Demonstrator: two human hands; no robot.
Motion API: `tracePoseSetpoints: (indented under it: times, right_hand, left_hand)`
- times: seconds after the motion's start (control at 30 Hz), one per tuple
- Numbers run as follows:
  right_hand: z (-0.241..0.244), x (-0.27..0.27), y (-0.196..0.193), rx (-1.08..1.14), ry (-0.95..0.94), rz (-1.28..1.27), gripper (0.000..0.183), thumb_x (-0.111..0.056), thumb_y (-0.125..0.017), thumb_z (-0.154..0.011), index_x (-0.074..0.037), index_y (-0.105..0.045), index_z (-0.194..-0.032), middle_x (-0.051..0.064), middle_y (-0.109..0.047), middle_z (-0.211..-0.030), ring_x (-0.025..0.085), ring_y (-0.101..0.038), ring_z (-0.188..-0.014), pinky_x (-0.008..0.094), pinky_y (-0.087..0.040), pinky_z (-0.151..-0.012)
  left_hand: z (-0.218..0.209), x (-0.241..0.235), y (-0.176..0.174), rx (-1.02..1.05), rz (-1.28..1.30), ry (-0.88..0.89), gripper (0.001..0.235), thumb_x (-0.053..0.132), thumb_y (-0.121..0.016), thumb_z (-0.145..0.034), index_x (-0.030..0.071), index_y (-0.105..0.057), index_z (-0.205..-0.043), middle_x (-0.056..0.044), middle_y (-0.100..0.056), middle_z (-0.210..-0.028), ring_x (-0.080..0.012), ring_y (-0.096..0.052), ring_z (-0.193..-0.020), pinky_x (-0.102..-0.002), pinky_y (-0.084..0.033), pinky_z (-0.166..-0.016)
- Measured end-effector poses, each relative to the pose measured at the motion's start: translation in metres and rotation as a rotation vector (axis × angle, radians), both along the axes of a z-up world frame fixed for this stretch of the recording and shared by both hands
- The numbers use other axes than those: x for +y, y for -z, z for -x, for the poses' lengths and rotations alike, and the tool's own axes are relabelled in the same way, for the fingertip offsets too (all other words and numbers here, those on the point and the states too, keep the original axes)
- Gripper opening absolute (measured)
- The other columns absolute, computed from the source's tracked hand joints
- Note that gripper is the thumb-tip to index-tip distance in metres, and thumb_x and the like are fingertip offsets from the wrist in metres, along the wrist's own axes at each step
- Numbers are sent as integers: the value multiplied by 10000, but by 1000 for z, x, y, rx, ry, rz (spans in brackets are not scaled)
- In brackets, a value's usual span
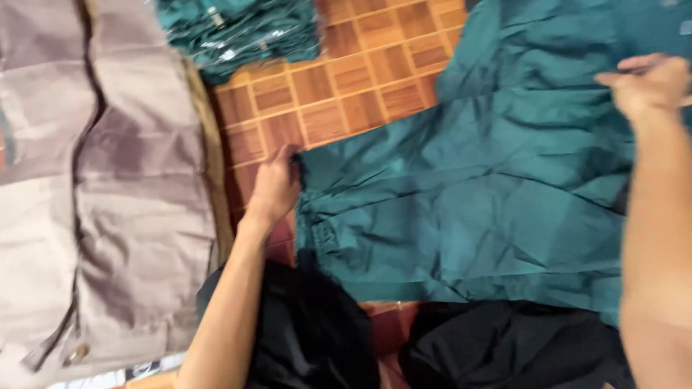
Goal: The person uses a lint roller on a dark green jacket laid on the floor, then trims loose threads from the sleeve cuff with scissors. The jacket remains on the floor during the process.
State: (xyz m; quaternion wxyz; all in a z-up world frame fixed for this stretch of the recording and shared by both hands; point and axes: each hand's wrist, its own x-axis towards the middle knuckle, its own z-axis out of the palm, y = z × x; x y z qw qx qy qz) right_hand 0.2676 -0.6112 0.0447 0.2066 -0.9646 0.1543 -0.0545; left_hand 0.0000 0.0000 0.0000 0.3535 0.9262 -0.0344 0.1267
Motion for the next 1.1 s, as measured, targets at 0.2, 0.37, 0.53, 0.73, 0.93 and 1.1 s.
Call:
tracePoseSetpoints:
  times: [0.2,0.37,0.53,0.73,0.93,1.1]
  right_hand:
    - [-20,-59,48,-234,-194,-55,347,-184,-925,-844,-206,-704,-1112,76,-680,-1105,199,-678,-939,346,-556,-744]
    - [22,-12,-48,-40,348,-437,704,-161,-813,-649,-440,-439,-1176,-64,-552,-1256,148,-566,-1083,429,-476,-693]
    - [47,0,-105,-104,278,-516,671,-105,-717,-672,-196,-703,-1337,-60,-549,-813,111,-420,-744,258,-428,-871]
    - [117,-29,-137,-305,102,-549,600,96,-618,-610,-137,-721,-1154,-63,-647,-1098,56,-616,-996,153,-550,-747]
    - [258,-20,-127,-110,96,-62,183,-10,-500,-753,-169,-414,-720,-124,-307,-785,89,-321,-747,245,-269,-674]
    - [255,-114,6,37,-36,228,516,-158,-581,-829,-110,-770,-1307,162,-669,-1408,510,-550,-1245,582,-322,-1084]
  left_hand:
    - [2,-7,-12,125,30,-47,438,-48,-427,-869,66,-570,-1268,-257,-654,-1177,-509,-643,-955,-597,-498,-786]
    - [1,-5,-3,40,32,-7,428,-7,-492,-860,64,-582,-1273,-256,-685,-1170,-491,-656,-991,-543,-506,-865]
    - [9,-3,-16,205,2,-106,422,44,-531,-823,83,-652,-1226,-190,-718,-1151,-446,-650,-1044,-545,-503,-862]
    - [30,-3,-53,354,-108,-185,112,197,-784,-785,162,-813,-887,-30,-797,-909,-284,-739,-907,-434,-562,-826]
    - [45,1,11,742,-314,311,268,256,-854,-597,271,-801,-859,102,-811,-875,-73,-757,-886,-242,-532,-747]
    - [40,-27,23,1161,-112,307,193,79,-833,-714,104,-772,-895,-57,-785,-807,-144,-718,-696,-259,-563,-606]
